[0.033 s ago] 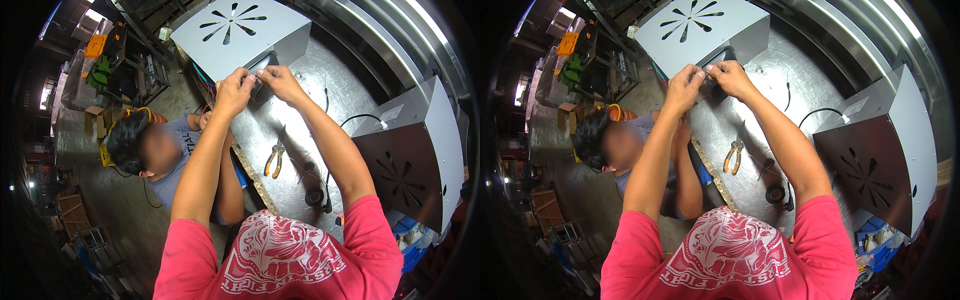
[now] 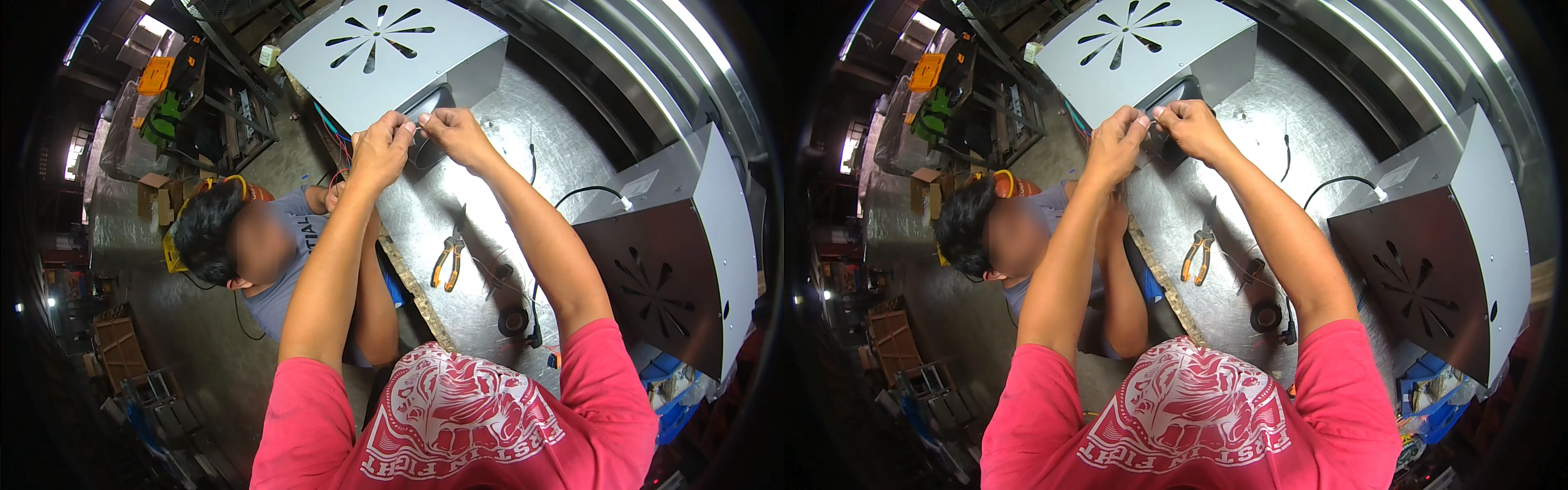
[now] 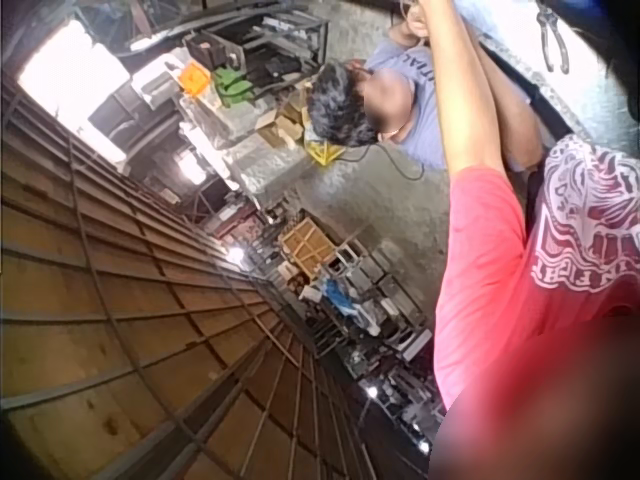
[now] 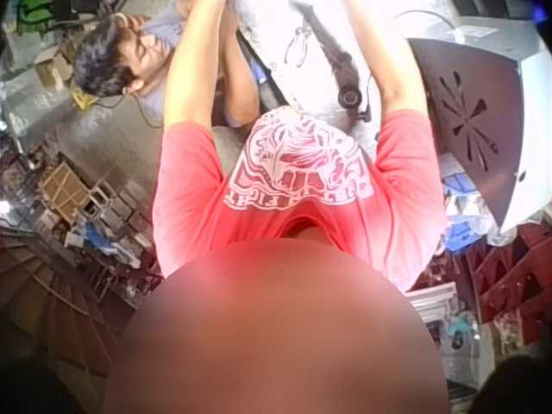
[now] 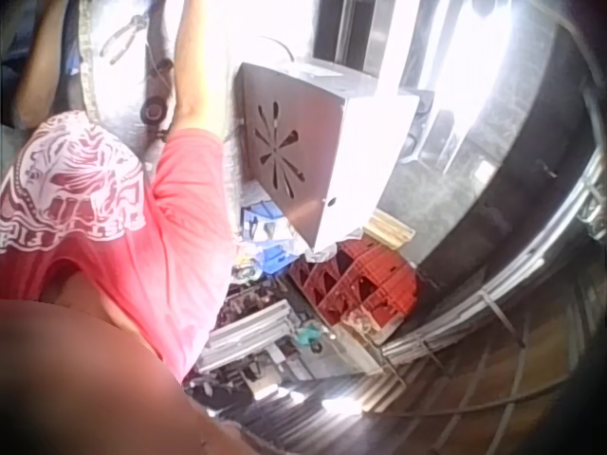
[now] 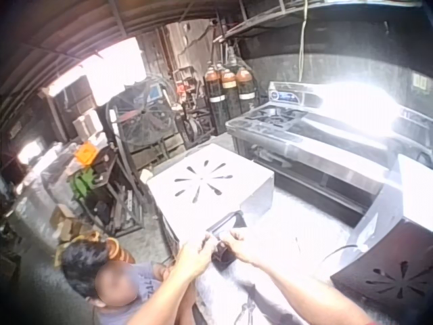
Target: The person strips wire insulation and twists wire ends together while working on a metal ventilation unit. A coworker assists by holding wires and handing tools.
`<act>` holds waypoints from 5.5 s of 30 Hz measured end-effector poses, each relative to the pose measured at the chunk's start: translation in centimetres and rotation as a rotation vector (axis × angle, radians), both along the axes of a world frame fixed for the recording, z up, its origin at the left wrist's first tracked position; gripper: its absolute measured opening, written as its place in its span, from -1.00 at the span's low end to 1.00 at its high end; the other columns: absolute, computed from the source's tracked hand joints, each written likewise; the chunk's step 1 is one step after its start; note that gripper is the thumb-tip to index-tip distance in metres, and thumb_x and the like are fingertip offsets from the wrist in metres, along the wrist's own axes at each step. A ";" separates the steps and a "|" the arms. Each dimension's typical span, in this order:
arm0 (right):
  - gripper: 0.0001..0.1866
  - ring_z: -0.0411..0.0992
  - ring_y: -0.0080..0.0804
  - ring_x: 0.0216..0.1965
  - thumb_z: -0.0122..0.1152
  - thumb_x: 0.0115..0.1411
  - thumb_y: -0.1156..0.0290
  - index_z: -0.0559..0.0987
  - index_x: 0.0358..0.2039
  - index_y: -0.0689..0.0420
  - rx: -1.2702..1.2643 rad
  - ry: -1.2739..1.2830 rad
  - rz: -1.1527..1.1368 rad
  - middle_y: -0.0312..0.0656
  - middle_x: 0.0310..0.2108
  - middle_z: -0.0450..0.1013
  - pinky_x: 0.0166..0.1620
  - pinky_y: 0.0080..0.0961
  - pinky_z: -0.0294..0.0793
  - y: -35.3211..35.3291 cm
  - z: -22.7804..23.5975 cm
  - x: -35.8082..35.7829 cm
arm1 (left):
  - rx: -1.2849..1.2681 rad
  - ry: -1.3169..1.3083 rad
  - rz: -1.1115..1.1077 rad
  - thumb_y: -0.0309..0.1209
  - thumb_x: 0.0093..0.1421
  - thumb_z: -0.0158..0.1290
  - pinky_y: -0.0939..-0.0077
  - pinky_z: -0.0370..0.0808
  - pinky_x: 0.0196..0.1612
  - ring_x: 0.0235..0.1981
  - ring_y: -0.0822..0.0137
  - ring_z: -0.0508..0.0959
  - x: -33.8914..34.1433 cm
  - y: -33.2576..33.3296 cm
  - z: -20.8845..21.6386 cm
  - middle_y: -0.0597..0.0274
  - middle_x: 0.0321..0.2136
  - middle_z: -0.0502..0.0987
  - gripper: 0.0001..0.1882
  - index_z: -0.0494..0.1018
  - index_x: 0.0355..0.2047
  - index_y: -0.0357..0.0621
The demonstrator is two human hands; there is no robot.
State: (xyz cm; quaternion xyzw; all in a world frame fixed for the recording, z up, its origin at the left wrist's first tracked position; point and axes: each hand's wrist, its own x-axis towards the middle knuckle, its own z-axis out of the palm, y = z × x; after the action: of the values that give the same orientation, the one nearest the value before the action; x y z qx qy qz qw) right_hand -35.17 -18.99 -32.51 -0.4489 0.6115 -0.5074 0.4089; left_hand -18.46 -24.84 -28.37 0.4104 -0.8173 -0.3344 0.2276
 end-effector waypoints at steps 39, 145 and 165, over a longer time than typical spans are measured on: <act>-0.79 0.26 -0.64 -0.49 0.24 0.39 0.27 0.52 -0.30 0.15 -0.047 -0.267 0.157 -0.42 -0.51 0.35 -0.41 -0.60 0.24 1.7 -0.9 -0.7 | -0.027 -0.254 -0.180 -0.06 0.20 0.10 0.26 0.31 0.12 -0.29 0.08 0.64 0.5 -1.0 0.8 0.12 -0.46 0.65 -0.62 0.59 -0.22 -0.11; -0.76 0.23 -0.63 -0.58 0.31 0.29 0.34 0.43 -0.47 0.02 0.159 -0.532 0.059 -0.42 -0.60 0.32 -0.51 -0.65 0.16 1.1 -0.3 -0.8 | -0.264 -0.103 -0.370 -0.53 0.22 0.15 0.20 0.57 -0.04 -0.13 -0.04 0.67 0.4 -1.8 0.5 -0.02 -0.21 0.68 -0.80 0.63 -0.14 -0.20; -0.85 0.34 -0.62 -0.50 0.31 0.31 0.38 0.56 -0.27 0.19 0.000 -0.330 0.097 -0.35 -0.47 0.44 -0.41 -0.62 0.33 1.6 -1.3 -1.4 | -0.508 -0.225 -0.372 -0.42 0.34 0.04 0.07 0.46 -0.02 -0.14 -0.06 0.59 0.0 -2.2 -0.9 0.01 -0.26 0.61 -0.88 0.49 -0.19 -0.17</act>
State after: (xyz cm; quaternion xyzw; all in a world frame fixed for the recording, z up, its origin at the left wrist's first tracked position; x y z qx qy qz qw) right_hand -36.58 -17.37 -33.76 -0.3883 0.5138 -0.5538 0.5278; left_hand -18.44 -27.08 -29.22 0.2187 -0.9554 -0.1082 0.1663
